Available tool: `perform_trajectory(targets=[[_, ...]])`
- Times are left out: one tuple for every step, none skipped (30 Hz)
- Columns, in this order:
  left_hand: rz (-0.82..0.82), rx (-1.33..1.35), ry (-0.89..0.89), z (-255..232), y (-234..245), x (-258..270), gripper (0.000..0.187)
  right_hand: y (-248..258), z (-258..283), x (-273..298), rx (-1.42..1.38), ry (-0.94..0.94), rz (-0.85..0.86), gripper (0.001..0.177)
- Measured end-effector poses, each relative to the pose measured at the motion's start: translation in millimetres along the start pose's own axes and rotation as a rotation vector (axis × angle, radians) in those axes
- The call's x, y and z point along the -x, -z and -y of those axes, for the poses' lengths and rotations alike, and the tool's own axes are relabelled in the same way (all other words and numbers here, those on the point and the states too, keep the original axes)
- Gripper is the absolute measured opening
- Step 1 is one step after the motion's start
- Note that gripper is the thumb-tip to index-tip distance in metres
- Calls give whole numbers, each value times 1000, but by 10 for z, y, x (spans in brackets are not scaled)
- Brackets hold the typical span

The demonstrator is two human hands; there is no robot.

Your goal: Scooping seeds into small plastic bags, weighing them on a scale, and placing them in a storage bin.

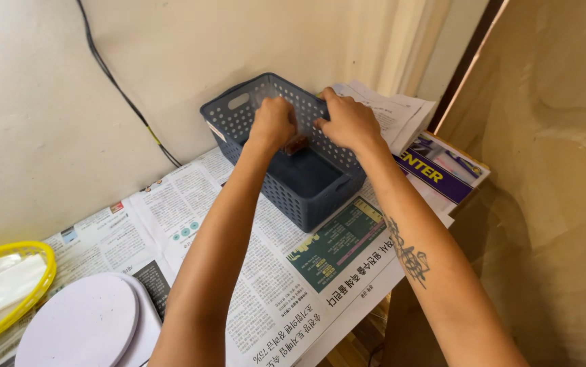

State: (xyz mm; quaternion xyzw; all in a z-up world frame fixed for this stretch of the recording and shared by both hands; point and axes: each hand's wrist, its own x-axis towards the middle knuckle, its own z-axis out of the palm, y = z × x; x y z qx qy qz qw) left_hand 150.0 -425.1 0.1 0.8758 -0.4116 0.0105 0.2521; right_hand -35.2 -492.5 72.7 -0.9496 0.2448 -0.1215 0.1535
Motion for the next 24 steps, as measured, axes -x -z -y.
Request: perform_trajectory(targets=[[-11,0,10,-35,46,37,17,-10,-10,-12,2,15,1,47],[2,14,23,-72,96,76,16,-17,-16,-23,4,1,-1,48],[16,29,35,-112,145,112,15,-20,-22,-36,7,-13,-2,49],[5,30,44,-72,89,63,15,-23,-2,-39,9,0,-2,49],[22,23,44,-48,28,8,13,-20,5,-35,14,-11,3,49],[38,16,44,-25,-35,-48,13,-16,9,-30,19,-22,7,50],[34,17,48,-44,-31,-31,13,-13,19,-27,21,-16,7,50],[24,0,37,-63,-28,-16,13,-10,27,-26,13,-15,0,50],[17,-17,25,-84,-31,1,14,-9,32,-19,5,-18,-7,50],[15,-16,28,-127,59,92,14,-5,41,-5,6,-15,-6,50],[15,-17,-7,-175,152,181,17,5,49,9,15,-15,-1,51],[14,-18,-42,-225,245,270,20,15,56,23,25,-15,5,51],[11,-17,-41,-247,275,301,20,25,70,38,27,-13,5,51],[-11,-69,-65,-270,306,331,22,34,84,51,23,-12,6,51],[-33,-121,-90,-295,337,362,26,45,96,67,18,-10,5,51],[-36,-121,-90,-325,363,379,26,47,89,65,19,-9,4,51],[-58,-164,-122,-350,389,398,30,44,85,63,20,-6,3,52],[-81,-206,-153,-375,414,417,34,41,80,60,22,-3,3,52],[-82,-206,-155,-335,350,370,34,37,73,47,22,-3,1,52],[-92,-251,-159,-296,286,322,34,34,65,33,20,-2,4,52],[-100,-295,-164,-260,215,275,34,30,52,22,19,-3,8,52],[-101,-293,-165,-240,156,243,34,33,55,32,20,-4,7,52],[-101,-317,-136,-217,103,207,37,38,62,38,12,-5,4,51],[-102,-341,-106,-194,51,171,41,44,69,44,4,-6,1,51]])
